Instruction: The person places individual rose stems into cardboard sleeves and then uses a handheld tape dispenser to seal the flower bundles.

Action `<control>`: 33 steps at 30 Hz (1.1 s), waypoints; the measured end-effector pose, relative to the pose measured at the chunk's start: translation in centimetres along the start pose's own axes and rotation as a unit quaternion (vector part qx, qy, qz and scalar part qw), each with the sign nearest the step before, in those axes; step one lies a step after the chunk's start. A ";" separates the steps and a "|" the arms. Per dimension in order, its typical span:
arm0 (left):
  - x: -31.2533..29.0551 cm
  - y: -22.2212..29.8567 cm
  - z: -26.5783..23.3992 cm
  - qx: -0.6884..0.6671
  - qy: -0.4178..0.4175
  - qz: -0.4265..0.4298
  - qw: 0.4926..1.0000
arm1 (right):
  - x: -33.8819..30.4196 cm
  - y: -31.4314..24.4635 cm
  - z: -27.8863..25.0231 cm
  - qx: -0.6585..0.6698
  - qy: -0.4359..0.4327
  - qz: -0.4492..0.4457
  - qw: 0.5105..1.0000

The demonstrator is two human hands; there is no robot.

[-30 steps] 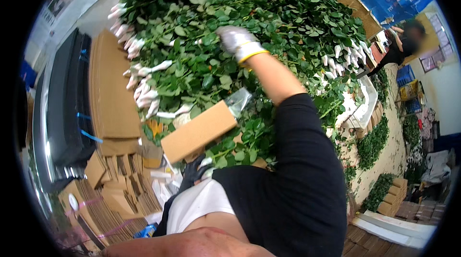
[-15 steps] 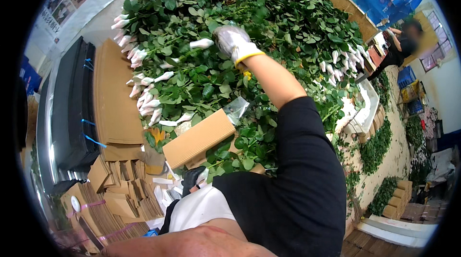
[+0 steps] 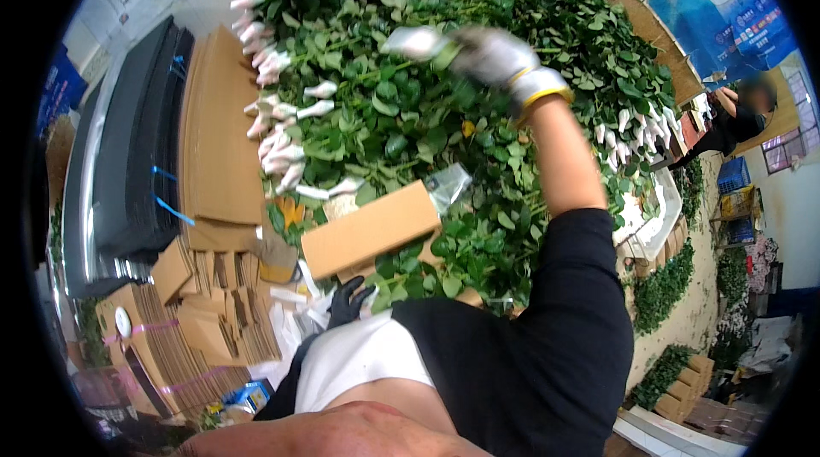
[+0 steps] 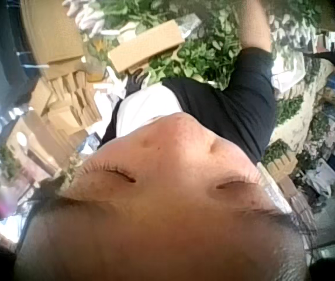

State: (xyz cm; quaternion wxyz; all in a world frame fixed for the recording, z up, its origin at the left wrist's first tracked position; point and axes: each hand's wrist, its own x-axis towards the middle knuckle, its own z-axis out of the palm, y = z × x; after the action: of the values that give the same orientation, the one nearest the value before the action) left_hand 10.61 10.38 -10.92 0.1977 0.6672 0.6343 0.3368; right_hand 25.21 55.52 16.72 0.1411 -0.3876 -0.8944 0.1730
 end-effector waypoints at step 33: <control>5.2 5.4 -6.6 0.008 -0.012 0.006 1.000 | -16.3 -11.0 7.3 0.120 -0.106 -0.199 0.967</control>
State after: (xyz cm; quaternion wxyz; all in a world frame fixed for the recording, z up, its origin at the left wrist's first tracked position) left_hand 9.64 13.76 -1.55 0.1977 0.6766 0.6304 0.3253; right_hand 26.04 34.90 12.83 0.1222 -0.1616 -0.9360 0.2879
